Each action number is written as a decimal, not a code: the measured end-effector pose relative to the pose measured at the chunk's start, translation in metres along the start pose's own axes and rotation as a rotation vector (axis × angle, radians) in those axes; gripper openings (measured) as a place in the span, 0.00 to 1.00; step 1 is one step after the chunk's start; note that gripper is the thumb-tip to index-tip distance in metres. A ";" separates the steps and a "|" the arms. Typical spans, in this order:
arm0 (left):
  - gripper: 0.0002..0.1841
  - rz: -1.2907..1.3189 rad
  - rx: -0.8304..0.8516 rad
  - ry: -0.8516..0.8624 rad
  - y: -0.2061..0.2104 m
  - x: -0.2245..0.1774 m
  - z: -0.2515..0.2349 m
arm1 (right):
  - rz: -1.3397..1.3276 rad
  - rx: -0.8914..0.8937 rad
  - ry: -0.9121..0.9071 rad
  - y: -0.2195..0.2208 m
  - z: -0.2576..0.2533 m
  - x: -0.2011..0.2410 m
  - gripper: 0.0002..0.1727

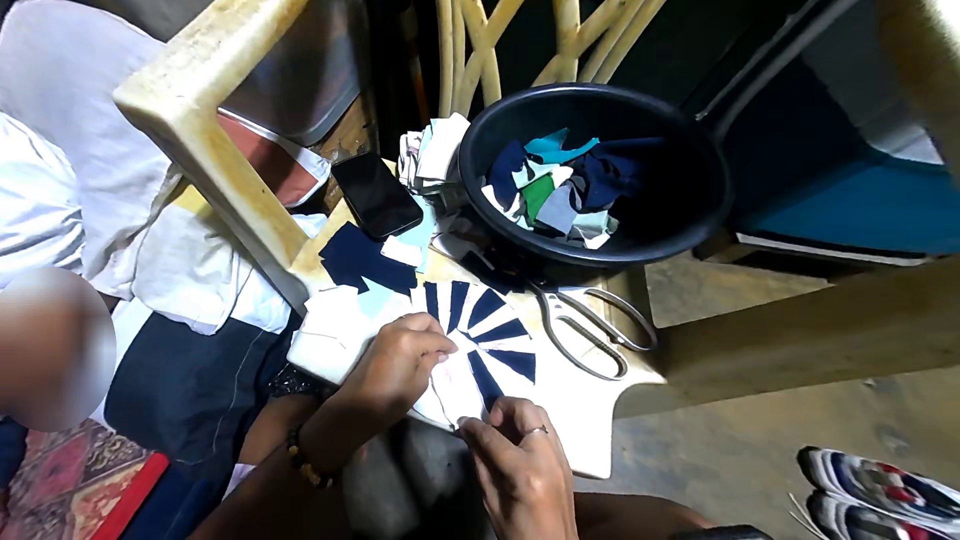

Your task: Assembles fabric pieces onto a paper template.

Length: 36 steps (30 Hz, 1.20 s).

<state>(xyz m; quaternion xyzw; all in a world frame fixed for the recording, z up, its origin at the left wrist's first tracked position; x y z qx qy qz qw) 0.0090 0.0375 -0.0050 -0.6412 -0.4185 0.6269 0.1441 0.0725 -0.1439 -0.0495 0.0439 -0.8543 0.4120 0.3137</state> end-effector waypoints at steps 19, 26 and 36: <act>0.09 -0.001 0.027 -0.084 -0.001 -0.003 0.001 | -0.115 -0.086 0.065 -0.007 -0.002 -0.014 0.12; 0.09 0.003 0.027 -0.065 0.000 -0.001 0.001 | -0.052 -0.077 0.067 -0.005 -0.002 -0.013 0.10; 0.07 0.026 -0.063 0.022 0.002 0.006 0.002 | -0.045 -0.079 0.079 -0.005 -0.002 -0.012 0.10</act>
Point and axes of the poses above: each hand's wrist, its own z-axis away from the middle knuckle, its own y-axis out of the palm, x = y × z, the point moved 1 cm from there along -z, towards the middle knuckle, and after that the axes turned 4 degrees about x, right-handed, at the moved point
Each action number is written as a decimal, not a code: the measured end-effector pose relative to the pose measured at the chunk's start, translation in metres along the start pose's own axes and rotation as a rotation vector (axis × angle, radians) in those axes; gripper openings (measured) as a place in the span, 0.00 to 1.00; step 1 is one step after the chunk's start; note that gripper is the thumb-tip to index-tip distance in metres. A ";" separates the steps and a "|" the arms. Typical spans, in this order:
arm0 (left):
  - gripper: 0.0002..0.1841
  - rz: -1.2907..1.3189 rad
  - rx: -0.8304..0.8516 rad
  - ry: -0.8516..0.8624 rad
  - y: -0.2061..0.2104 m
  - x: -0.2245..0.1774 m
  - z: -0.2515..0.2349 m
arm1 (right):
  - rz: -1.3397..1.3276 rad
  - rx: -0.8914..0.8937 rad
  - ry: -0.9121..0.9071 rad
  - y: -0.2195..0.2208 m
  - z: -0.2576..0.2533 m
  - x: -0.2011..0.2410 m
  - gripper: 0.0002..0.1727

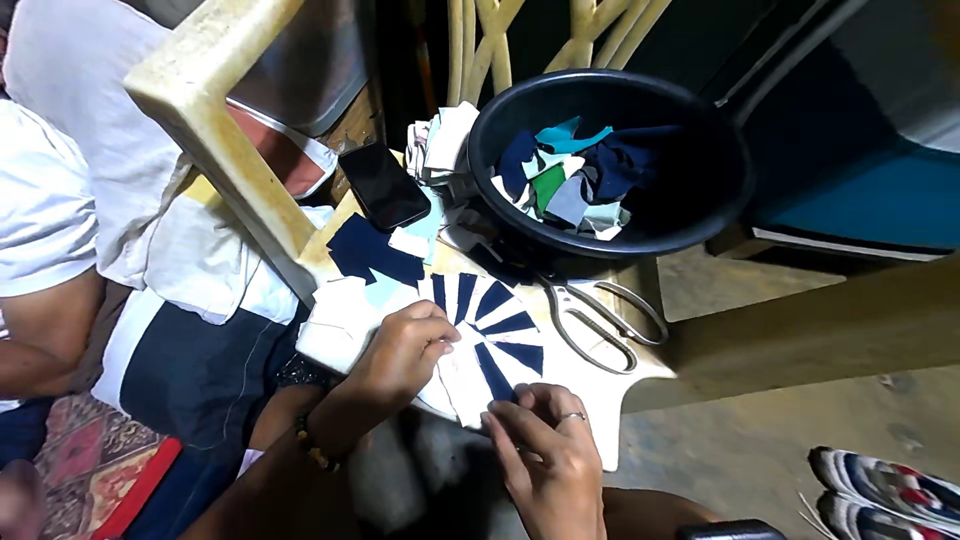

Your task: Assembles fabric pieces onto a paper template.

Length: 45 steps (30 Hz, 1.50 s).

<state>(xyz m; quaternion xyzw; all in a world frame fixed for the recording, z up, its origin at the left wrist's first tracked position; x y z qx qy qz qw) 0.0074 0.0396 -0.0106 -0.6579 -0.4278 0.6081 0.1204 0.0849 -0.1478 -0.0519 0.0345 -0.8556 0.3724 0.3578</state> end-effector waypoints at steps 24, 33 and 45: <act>0.19 -0.265 0.134 0.281 0.011 -0.009 0.018 | -0.004 0.024 0.014 -0.002 0.001 -0.001 0.10; 0.21 -0.275 0.109 0.284 0.014 -0.007 0.027 | -0.013 -0.007 -0.003 0.001 0.001 -0.003 0.11; 0.24 -0.214 0.267 0.164 0.009 -0.016 0.026 | 0.003 0.003 -0.036 0.002 0.001 -0.005 0.13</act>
Point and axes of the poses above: each hand's wrist, its own z-axis away from the middle knuckle, its own y-axis out of the palm, x = y × z, the point moved 1 cm from there along -z, towards the middle knuckle, and after that the axes turned 4 degrees about x, right-handed, at the moved point
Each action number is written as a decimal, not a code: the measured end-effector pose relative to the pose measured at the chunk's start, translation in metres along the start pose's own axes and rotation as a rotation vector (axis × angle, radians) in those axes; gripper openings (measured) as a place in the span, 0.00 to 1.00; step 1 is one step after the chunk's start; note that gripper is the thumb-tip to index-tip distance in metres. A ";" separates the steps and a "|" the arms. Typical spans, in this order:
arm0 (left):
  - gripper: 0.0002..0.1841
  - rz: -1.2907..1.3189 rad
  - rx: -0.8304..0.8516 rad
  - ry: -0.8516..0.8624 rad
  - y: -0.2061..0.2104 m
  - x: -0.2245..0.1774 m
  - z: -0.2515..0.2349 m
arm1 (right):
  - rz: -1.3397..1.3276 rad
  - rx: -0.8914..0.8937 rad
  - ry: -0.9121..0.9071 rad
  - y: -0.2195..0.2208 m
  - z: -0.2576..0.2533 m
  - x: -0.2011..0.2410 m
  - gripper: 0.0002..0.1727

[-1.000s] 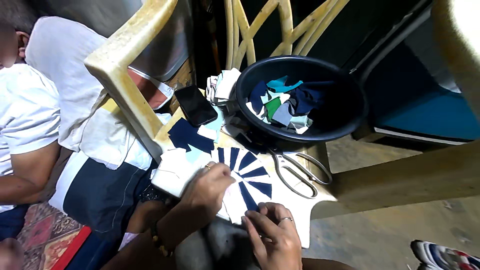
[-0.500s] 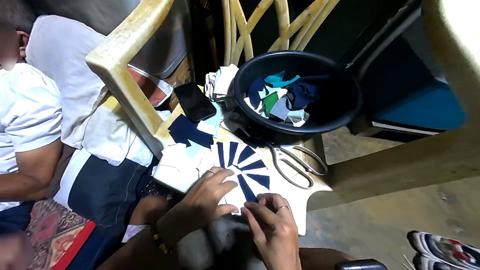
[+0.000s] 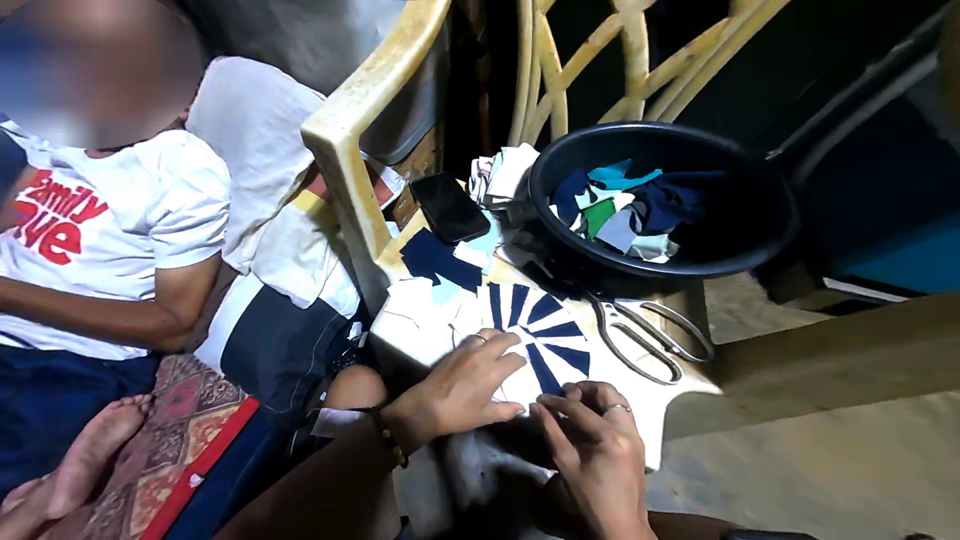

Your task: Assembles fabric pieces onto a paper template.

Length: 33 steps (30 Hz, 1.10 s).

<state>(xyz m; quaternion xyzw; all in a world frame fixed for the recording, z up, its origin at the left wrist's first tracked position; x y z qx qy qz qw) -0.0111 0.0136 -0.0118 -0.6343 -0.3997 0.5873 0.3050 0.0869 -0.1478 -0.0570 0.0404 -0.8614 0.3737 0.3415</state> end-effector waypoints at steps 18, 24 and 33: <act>0.12 0.068 -0.416 -0.480 -0.049 0.010 0.202 | -0.192 -0.209 -0.240 -0.007 0.001 0.015 0.18; 0.11 0.098 -0.540 -0.357 -0.024 0.016 0.204 | -0.317 0.233 -0.452 0.046 0.035 0.085 0.12; 0.14 0.334 -0.517 -0.753 -0.024 0.024 0.191 | -0.384 0.424 -0.601 0.101 0.043 0.112 0.05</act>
Point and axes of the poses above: each hand's wrist, its own z-axis away from the middle knuckle, its own y-axis out of the palm, x = y × z, the point moved 1 cm from there along -z, towards the middle knuckle, and after that the axes turned 4 degrees about x, right-handed, at the moved point
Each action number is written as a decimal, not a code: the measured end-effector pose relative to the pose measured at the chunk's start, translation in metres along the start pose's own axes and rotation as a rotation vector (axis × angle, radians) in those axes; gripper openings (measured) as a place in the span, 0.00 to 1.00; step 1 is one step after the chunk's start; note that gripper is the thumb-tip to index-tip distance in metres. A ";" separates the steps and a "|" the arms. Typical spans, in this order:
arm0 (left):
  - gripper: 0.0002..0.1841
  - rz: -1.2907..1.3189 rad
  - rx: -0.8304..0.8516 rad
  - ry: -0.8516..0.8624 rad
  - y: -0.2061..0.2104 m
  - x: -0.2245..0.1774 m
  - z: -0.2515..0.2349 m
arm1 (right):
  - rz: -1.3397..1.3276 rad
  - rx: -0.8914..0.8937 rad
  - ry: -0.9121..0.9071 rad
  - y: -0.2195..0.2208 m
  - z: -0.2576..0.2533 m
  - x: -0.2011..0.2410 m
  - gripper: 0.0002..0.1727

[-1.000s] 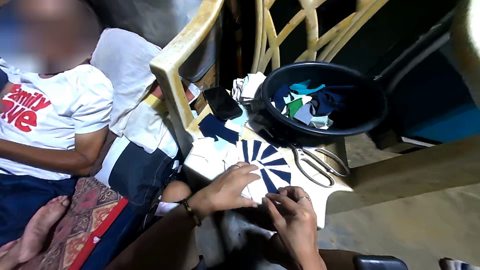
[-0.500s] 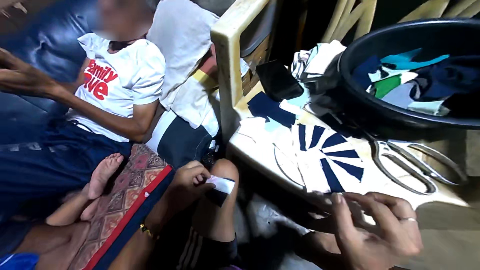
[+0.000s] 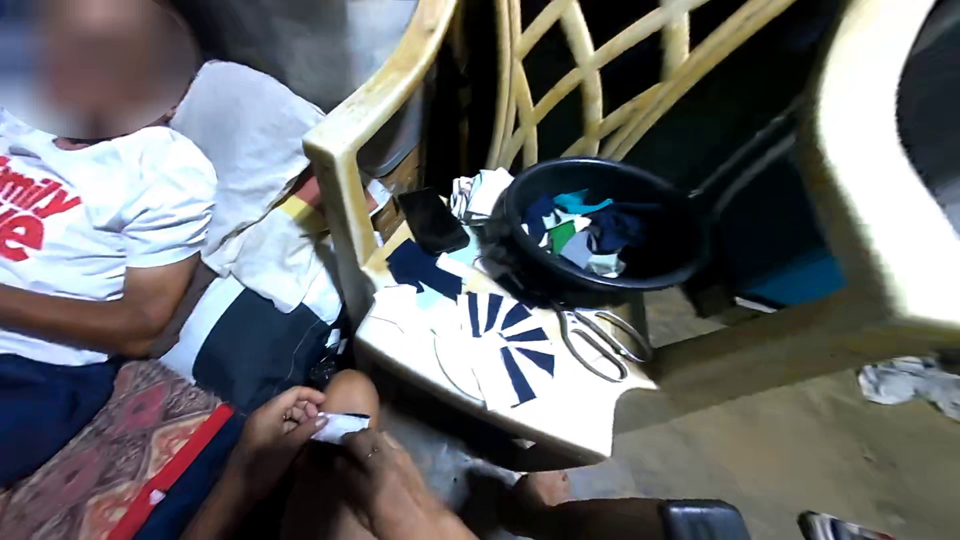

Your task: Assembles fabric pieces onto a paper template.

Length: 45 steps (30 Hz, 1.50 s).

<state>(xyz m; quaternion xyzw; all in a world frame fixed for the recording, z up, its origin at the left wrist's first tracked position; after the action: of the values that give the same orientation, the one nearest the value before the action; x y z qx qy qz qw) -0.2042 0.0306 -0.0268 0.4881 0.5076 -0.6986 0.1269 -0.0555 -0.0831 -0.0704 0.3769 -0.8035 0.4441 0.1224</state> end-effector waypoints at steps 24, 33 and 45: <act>0.16 0.629 0.317 0.133 0.075 -0.103 -0.030 | -0.570 -0.419 0.239 -0.120 0.037 -0.031 0.06; 0.07 0.286 0.394 0.239 0.092 -0.109 -0.070 | -0.253 -0.587 0.500 -0.118 0.040 -0.036 0.06; 0.09 -0.025 0.536 0.504 0.101 -0.116 -0.101 | 0.272 -0.399 0.559 -0.138 0.049 -0.048 0.09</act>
<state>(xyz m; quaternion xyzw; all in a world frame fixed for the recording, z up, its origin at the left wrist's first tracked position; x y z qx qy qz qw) -0.0231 0.0323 0.0072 0.6545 0.3278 -0.6661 -0.1428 0.0830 -0.1428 -0.0381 0.0994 -0.8525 0.3769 0.3482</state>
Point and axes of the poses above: each hand's wrist, its own z-axis away from the middle knuckle, its own y-axis out of the palm, x = y × z, the point moved 1 cm from there along -z, towards the middle knuckle, and after that the axes turned 4 degrees about x, right-handed, at the moved point
